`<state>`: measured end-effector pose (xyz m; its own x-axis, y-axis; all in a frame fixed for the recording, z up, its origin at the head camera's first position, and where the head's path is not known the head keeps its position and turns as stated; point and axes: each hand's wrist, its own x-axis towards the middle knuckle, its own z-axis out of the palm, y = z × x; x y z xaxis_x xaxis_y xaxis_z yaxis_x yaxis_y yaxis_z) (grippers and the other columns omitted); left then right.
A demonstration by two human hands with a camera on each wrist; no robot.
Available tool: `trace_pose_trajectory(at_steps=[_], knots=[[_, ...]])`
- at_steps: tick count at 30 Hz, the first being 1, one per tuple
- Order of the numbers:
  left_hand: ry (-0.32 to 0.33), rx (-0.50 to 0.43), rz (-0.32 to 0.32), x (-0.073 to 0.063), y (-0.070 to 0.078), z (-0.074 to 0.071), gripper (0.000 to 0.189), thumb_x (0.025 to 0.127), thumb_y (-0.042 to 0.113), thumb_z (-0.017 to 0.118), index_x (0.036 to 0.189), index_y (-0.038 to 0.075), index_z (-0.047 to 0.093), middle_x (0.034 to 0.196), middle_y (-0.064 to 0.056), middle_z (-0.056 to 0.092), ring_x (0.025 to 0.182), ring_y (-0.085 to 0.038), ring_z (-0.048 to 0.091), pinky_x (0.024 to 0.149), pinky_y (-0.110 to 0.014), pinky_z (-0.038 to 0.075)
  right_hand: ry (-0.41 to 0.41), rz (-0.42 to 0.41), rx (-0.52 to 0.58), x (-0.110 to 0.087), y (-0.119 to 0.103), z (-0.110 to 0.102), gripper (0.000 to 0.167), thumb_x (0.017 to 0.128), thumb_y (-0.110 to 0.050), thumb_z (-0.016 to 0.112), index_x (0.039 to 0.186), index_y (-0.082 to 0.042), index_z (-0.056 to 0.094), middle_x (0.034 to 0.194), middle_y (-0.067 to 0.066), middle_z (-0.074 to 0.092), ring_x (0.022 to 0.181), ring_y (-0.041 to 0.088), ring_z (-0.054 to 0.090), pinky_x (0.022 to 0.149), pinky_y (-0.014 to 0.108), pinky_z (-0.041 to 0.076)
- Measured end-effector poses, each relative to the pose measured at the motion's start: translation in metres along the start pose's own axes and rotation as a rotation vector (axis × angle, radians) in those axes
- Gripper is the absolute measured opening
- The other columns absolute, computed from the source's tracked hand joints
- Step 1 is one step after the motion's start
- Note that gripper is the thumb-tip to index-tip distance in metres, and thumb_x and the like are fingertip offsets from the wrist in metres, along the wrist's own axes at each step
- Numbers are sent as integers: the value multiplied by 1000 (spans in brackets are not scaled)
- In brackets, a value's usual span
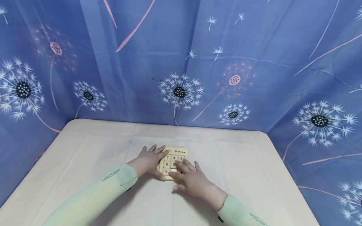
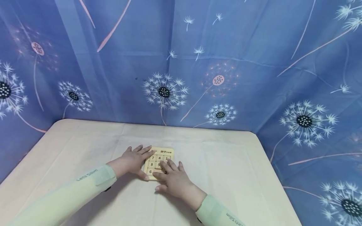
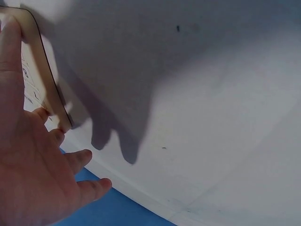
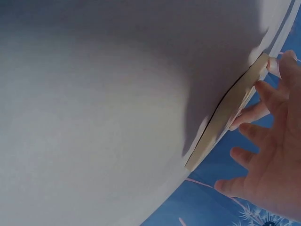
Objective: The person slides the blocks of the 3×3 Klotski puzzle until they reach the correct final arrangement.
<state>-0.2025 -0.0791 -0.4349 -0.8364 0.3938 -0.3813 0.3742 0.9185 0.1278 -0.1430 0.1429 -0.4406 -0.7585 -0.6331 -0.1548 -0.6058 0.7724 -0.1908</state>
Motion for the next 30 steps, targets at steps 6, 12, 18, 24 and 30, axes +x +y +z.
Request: trace_pose_trajectory(at_steps=[6, 12, 18, 24, 30], knots=[[4, -16, 11, -1, 1, 2, 115, 68, 72, 82, 161, 27, 32, 174, 0, 21, 159, -39, 23, 127, -68, 21, -7, 8, -3, 0, 1, 2, 61, 94, -58, 61, 149, -33, 54, 167, 10, 36, 153, 45, 33, 117, 77, 30], [12, -5, 3, -1, -1, 3, 116, 67, 72, 82, 162, 27, 32, 173, 1, 22, 159, -39, 24, 126, -68, 23, -21, -6, -1, 3, -2, 4, 61, 94, -58, 59, 150, -35, 51, 168, 10, 35, 154, 43, 33, 118, 76, 30], [7, -7, 10, 0, -2, 2, 116, 68, 72, 81, 162, 27, 30, 174, 1, 21, 159, -39, 24, 127, -68, 22, -35, 9, -37, 6, 0, 3, 60, 95, -59, 59, 149, -36, 53, 167, 9, 36, 155, 42, 32, 119, 74, 30], [11, -25, 10, -1, -2, 0, 116, 68, 71, 82, 162, 27, 30, 174, 0, 21, 159, -39, 23, 127, -68, 21, -46, 12, -29, 5, 5, 1, 59, 95, -59, 58, 150, -37, 52, 168, 10, 34, 155, 43, 30, 119, 76, 28], [6, -27, 9, 1, -3, 1, 116, 67, 71, 82, 162, 28, 30, 174, 1, 20, 159, -39, 23, 127, -68, 21, -38, -1, -16, 1, 10, 0, 57, 95, -56, 60, 147, -35, 55, 167, 12, 36, 154, 45, 31, 117, 78, 28]])
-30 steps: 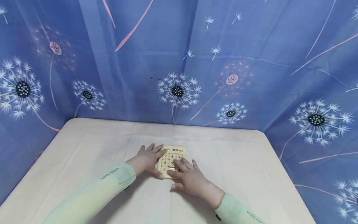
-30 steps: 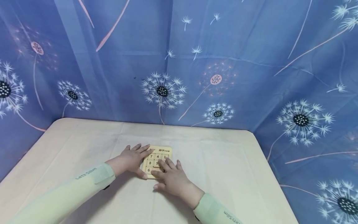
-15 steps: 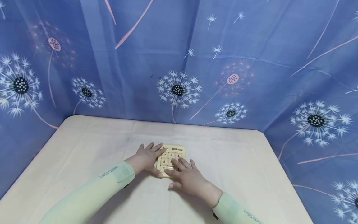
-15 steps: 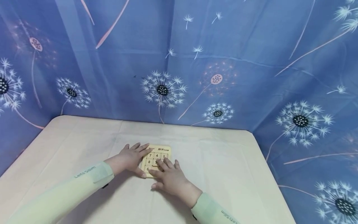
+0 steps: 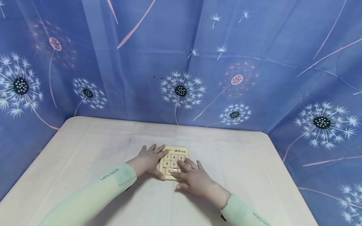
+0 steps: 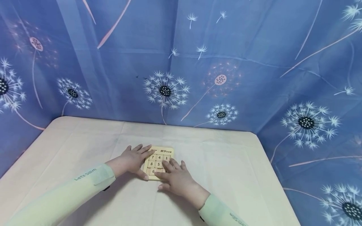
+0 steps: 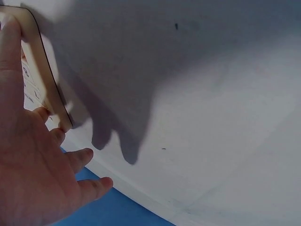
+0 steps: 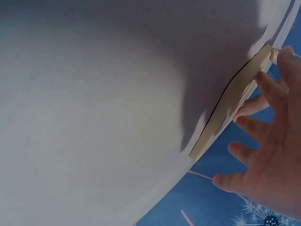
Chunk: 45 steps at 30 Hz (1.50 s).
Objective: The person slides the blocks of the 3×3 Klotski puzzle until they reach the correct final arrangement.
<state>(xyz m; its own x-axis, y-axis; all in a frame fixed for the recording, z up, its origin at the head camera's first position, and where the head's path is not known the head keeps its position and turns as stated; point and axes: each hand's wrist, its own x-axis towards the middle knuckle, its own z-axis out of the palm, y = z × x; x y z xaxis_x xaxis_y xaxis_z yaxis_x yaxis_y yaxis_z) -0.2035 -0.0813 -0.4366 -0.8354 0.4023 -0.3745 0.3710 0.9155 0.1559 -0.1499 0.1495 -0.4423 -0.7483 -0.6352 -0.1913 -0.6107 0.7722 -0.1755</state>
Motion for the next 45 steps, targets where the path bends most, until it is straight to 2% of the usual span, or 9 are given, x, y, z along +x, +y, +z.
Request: trace_pose_trajectory(at_steps=[8, 18, 25, 33, 45], knots=[[-3, -10, 3, -2, 0, 2, 116, 68, 71, 82, 162, 28, 30, 174, 1, 20, 159, -38, 24, 127, -67, 23, 4, -1, 31, -7, 1, -4, 55, 95, -55, 61, 145, -33, 58, 166, 13, 37, 153, 49, 31, 115, 80, 28], [-4, -24, 1, 1, -2, 4, 117, 68, 70, 83, 162, 27, 30, 174, 1, 19, 159, -37, 24, 127, -66, 23, 12, -18, 22, -7, 6, -3, 55, 93, -53, 63, 144, -31, 60, 165, 15, 39, 151, 50, 33, 115, 78, 31], [-2, -21, -2, 4, -1, 5, 117, 66, 71, 82, 162, 28, 30, 174, 2, 19, 159, -36, 25, 127, -66, 23, 6, -41, -20, -5, 12, -4, 53, 93, -56, 62, 141, -32, 63, 164, 13, 42, 151, 47, 35, 114, 76, 35], [3, -39, 8, -1, -1, 3, 116, 67, 69, 83, 162, 26, 31, 174, 0, 20, 158, -39, 26, 126, -67, 24, -2, -58, -40, -6, 14, -7, 54, 93, -56, 62, 142, -33, 62, 164, 12, 41, 151, 46, 37, 113, 75, 37], [4, -23, 5, 0, -1, 3, 116, 67, 71, 83, 162, 27, 31, 174, 2, 20, 159, -36, 25, 127, -65, 25, 4, -80, -91, -7, 20, -6, 55, 92, -58, 61, 142, -35, 61, 163, 10, 42, 149, 45, 40, 113, 74, 40]])
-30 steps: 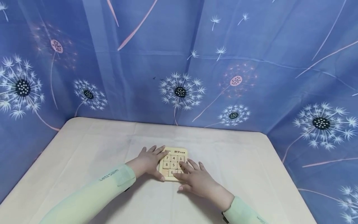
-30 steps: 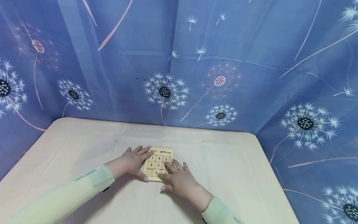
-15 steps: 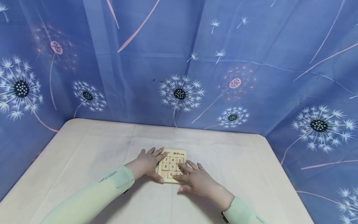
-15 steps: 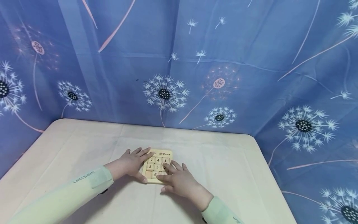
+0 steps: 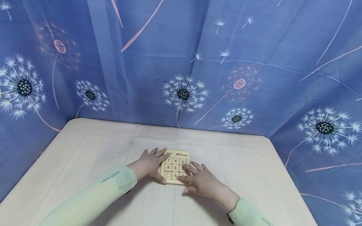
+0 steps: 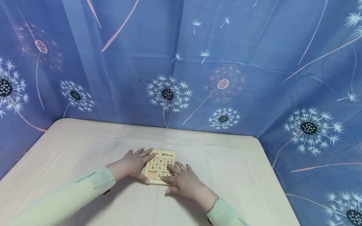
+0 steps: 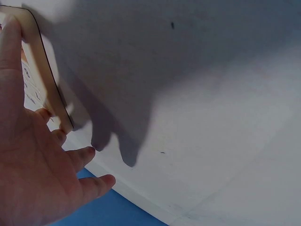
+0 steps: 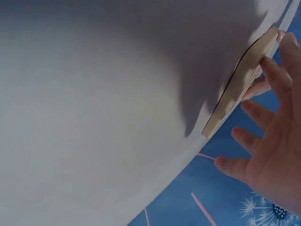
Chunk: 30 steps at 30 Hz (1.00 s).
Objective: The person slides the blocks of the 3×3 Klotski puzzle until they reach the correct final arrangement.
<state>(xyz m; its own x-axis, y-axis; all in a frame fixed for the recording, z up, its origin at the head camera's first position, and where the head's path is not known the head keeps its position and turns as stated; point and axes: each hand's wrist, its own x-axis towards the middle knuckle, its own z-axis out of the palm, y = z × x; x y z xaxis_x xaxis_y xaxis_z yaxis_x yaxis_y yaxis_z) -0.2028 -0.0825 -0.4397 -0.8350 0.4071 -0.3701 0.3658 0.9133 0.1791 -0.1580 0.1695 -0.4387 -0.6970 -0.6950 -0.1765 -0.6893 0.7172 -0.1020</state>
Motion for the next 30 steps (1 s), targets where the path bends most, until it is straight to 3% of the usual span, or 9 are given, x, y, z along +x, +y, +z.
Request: trace_pose_trajectory(at_steps=[12, 20, 26, 30], knots=[[10, -15, 4, -1, 1, 3, 116, 66, 69, 84, 161, 27, 33, 173, 1, 23, 158, -38, 27, 127, -66, 25, 1, -10, 3, 1, 1, 2, 55, 91, -59, 61, 141, -35, 62, 163, 11, 43, 147, 45, 42, 111, 73, 42], [1, -21, -1, -4, 3, 0, 115, 67, 67, 84, 161, 27, 32, 173, 1, 22, 159, -37, 25, 128, -65, 23, 32, -9, 119, 5, -2, -5, 51, 99, -49, 60, 144, -26, 60, 160, 18, 46, 143, 50, 45, 109, 72, 44], [-1, -16, 5, -4, 2, 0, 116, 67, 68, 84, 162, 28, 31, 174, 1, 21, 159, -38, 25, 128, -66, 22, 57, 67, 165, 20, -12, -8, 56, 100, -48, 57, 150, -22, 54, 164, 18, 39, 151, 50, 34, 113, 77, 35], [0, -14, 6, -5, 1, -1, 115, 68, 68, 83, 162, 28, 31, 174, 1, 20, 159, -38, 24, 127, -66, 22, 15, 97, 165, 31, -14, -5, 60, 100, -51, 57, 153, -24, 50, 167, 16, 34, 155, 47, 28, 118, 76, 29]])
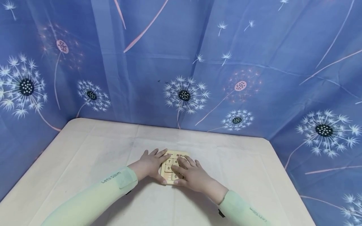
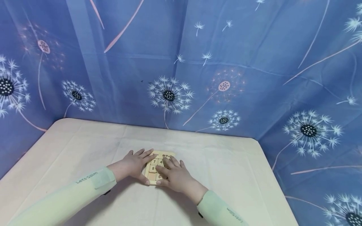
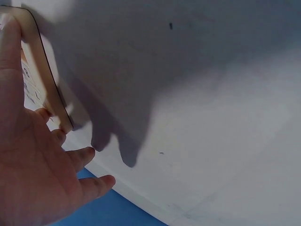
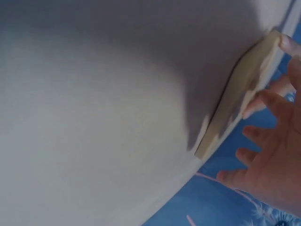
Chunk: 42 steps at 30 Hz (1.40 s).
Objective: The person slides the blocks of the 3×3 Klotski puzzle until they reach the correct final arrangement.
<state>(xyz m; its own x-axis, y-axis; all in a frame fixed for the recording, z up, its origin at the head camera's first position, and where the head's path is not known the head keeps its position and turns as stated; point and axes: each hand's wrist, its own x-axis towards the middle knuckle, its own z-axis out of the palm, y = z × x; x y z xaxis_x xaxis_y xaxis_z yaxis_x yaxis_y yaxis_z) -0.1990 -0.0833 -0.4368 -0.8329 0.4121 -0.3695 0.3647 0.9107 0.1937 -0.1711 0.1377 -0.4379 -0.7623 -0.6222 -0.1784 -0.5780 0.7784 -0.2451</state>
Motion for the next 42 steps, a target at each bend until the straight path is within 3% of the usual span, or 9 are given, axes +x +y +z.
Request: trace_pose_trajectory(at_steps=[6, 25, 42], knots=[[-5, 1, 1, 1, -1, 2, 115, 68, 69, 83, 162, 28, 30, 174, 1, 20, 159, -38, 24, 127, -66, 23, -47, 1, -50, 5, -1, 3, 63, 100, -55, 55, 154, -24, 47, 169, 14, 31, 156, 45, 27, 121, 73, 29], [6, 18, -3, 2, -2, 2, 115, 68, 72, 81, 162, 29, 31, 174, 2, 21, 159, -37, 24, 127, -66, 22, 18, -8, -89, 7, -1, 9, 62, 98, -55, 57, 151, -24, 52, 166, 13, 37, 154, 45, 31, 118, 74, 32], [2, 45, -6, 5, -3, 1, 116, 67, 74, 80, 162, 29, 31, 174, 3, 20, 159, -37, 24, 127, -66, 23, 11, -33, -73, -4, -5, 8, 58, 98, -55, 58, 149, -28, 55, 165, 12, 39, 154, 45, 31, 119, 74, 31]])
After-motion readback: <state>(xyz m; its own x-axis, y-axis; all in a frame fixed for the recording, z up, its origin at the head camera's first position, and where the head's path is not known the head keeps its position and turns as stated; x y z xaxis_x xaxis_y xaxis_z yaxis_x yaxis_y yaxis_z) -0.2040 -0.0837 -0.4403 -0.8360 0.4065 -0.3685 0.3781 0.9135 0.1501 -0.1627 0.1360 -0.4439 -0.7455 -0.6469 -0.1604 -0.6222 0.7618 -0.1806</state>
